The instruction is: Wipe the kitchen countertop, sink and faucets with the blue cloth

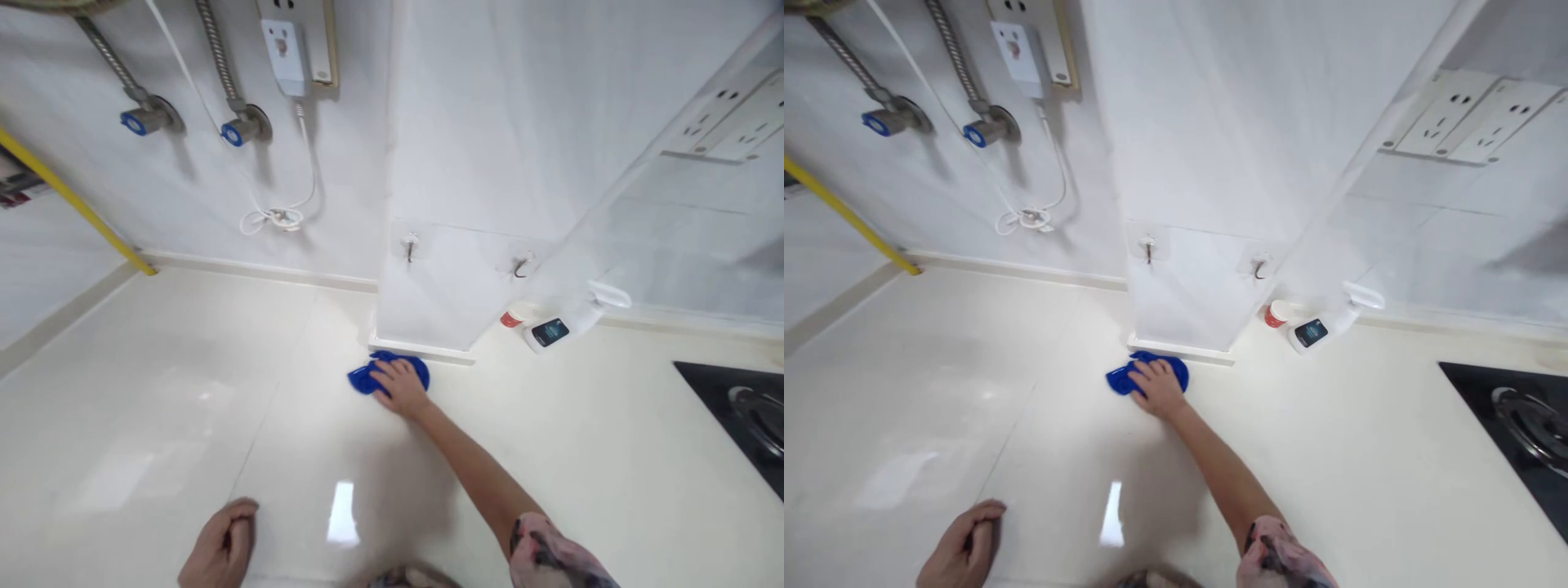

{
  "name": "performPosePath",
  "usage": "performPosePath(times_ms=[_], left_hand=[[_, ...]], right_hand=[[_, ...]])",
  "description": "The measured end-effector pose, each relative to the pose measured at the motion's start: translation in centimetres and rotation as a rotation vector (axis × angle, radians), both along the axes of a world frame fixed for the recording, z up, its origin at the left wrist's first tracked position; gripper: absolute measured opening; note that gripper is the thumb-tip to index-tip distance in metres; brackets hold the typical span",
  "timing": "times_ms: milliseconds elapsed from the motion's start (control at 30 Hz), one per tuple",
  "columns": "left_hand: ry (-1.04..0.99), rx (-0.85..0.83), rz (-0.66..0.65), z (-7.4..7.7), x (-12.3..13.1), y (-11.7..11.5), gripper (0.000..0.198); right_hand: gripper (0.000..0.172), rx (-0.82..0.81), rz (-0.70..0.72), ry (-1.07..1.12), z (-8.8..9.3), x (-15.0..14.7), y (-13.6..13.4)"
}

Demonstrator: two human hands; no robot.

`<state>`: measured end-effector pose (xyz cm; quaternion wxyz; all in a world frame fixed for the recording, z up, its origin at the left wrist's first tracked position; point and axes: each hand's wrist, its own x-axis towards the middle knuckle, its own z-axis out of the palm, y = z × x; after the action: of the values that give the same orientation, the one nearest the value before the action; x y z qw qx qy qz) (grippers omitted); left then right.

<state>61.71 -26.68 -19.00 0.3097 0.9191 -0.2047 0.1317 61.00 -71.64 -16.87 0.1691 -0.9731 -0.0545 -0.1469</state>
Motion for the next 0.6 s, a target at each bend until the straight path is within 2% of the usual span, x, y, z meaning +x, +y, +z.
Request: performPosePath(times_ms=[100, 200, 433, 533, 600], left_hand=[[0.06, 0.012, 0.059, -0.1, 0.1, 0.2, 0.033], [0.102, 0.031, 0.095, 0.4, 0.3, 0.2, 0.036], [0.22, 0.089, 0.202, 0.6, 0.7, 0.2, 0.043], [0.281, 0.088, 0.231, 0.8, 0.7, 0.1, 0.045], [0.3, 0.075, 0.236, 0.9, 0.7, 0.0, 0.046]], right_hand=[[0.041, 0.0, 0.004, -0.025, 0.3, -3.4, -5.6], [0.04, -0.033, -0.093, -0.078, 0.3, -7.5, -8.2], [0.036, -0.163, -0.687, -0.106, -1.4, -16.4, -10.9], [0.04, -0.002, -0.862, -0.209, -0.9, -18.1, -12.2], [0.044, 0.136, -0.891, -0.323, 0.2, -17.5, -12.3]])
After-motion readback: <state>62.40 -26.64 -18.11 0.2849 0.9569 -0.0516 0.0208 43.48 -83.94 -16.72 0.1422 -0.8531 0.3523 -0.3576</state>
